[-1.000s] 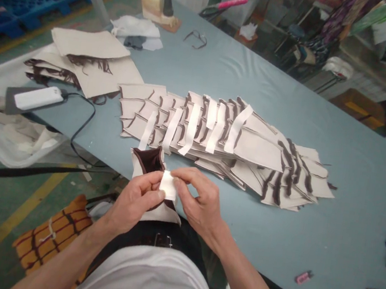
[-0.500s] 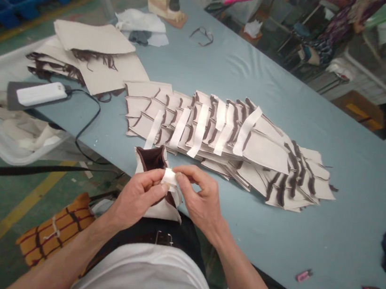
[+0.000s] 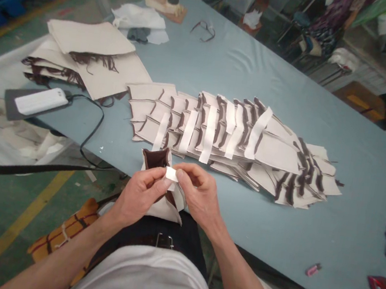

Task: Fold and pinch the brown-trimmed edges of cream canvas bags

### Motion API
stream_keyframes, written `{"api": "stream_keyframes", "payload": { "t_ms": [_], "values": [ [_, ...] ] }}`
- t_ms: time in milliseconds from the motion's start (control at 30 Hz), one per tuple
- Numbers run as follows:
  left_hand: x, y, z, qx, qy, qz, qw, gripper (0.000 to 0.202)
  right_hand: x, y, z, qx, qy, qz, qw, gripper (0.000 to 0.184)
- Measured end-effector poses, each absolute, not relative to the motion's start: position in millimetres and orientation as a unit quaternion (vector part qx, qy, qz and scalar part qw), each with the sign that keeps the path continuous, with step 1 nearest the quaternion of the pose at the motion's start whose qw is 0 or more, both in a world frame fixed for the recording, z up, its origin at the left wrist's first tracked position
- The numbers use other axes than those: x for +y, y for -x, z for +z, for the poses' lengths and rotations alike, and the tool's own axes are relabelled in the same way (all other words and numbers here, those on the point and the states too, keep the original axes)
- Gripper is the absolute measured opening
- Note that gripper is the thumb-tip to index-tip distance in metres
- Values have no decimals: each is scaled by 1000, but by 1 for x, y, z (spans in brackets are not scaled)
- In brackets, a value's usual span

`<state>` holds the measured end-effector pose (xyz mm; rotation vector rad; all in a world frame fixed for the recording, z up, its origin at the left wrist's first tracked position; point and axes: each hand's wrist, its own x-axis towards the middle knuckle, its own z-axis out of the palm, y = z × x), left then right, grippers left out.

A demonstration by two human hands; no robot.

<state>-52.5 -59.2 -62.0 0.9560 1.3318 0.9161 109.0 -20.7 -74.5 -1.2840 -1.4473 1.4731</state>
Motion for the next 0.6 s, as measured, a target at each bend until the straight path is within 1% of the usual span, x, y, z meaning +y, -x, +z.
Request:
{"api": "stream_keyframes", "payload": {
  "t_ms": [167, 267, 367, 500, 600],
  "values": [
    [-59, 41, -68, 603, -355, 425, 574, 36, -14, -120, -68, -648, 428, 520, 354, 23],
    [-56, 29, -64, 614, -359, 435, 552, 36, -10, -132, -65, -717, 372, 466, 362, 19],
    [-52, 17, -52, 634, -379, 418, 529, 34, -4, -145, -62, -753, 345, 405, 387, 15],
    [-47, 2, -37, 655, -467, 389, 450, 30, 5, -160, -62, -772, 323, 361, 411, 12],
    [-44, -6, -32, 649, -535, 376, 388, 33, 9, -168, -63, -778, 317, 337, 424, 15]
  ]
}}
